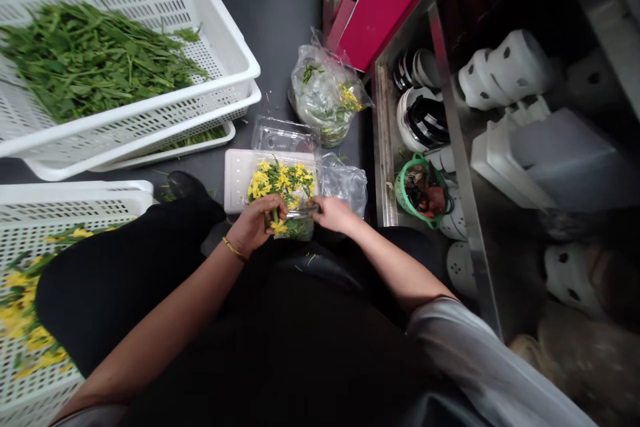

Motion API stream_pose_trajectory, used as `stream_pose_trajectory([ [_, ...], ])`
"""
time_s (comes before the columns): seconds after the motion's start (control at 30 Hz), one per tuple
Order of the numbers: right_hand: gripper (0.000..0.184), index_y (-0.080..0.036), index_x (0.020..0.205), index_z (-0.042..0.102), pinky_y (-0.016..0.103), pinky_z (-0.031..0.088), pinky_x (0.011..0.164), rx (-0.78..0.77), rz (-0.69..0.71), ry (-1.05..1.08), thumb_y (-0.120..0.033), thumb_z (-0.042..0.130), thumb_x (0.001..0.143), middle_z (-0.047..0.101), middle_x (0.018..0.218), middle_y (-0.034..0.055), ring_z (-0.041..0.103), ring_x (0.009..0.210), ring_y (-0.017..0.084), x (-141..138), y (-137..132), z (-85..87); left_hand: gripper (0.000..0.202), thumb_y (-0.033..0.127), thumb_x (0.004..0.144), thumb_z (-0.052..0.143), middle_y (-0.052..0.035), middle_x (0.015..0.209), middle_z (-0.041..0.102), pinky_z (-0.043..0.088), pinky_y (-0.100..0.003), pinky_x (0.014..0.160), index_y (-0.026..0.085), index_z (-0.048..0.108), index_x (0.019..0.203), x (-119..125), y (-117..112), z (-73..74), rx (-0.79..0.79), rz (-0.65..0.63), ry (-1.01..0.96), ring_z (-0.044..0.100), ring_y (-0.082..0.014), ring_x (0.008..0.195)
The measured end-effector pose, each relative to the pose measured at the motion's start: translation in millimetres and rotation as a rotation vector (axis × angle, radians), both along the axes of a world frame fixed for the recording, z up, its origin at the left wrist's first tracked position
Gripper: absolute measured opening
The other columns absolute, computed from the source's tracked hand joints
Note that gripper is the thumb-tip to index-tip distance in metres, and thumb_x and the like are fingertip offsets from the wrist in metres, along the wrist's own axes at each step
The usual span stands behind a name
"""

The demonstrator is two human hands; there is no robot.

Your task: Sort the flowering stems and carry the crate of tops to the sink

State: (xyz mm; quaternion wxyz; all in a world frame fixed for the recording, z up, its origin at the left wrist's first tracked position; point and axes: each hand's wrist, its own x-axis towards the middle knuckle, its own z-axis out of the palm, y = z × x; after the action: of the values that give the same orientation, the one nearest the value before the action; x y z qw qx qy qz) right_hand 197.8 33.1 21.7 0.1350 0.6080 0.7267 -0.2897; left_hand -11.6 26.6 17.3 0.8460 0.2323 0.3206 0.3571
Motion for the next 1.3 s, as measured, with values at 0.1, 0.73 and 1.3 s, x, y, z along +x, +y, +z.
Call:
stream_pose_trajectory([
  [0.1,0.027,-0.012,0.102,0.066,0.030,0.048,0.077,0.055,0.037,-0.250,-0.022,0.047,0.087,0.068,0.101,0.0185,0.064,0.095,0.025,-22,39,-20.4,0.025,0.038,0.071,0.064,-0.0002,0.057,0.040,0.018,-0.018,0.038,0.014,0.060,0.066,5,-1,-8.8,-0.202,-0.053,-0.187,0.035,-0.0073,0.046],
  [0.73,0.011,-0.017,0.079,0.051,0.021,0.044,0.044,-0.327,-0.563,0.801,-0.025,0.051,0.071,0.056,0.054,-0.0040,0.052,0.042,0.010,-14,9,-4.8,0.026,0.034,0.065,0.074,0.0079,0.044,0.032,0.013,-0.017,0.035,0.012,0.061,0.069,16,-6,-17.9,0.020,-0.213,0.342,0.023,-0.0014,0.035],
  [1.3,0.028,-0.014,0.071,0.066,0.021,0.037,0.057,-0.048,0.163,0.068,-0.038,0.056,0.083,0.064,0.067,0.0048,0.055,0.061,0.013,14,-12,33.3,0.030,0.036,0.062,0.070,-0.0073,0.065,0.054,0.022,-0.019,0.034,0.008,0.066,0.072,-1,-6,-6.0,0.070,-0.384,-0.244,0.045,-0.0089,0.045],
])
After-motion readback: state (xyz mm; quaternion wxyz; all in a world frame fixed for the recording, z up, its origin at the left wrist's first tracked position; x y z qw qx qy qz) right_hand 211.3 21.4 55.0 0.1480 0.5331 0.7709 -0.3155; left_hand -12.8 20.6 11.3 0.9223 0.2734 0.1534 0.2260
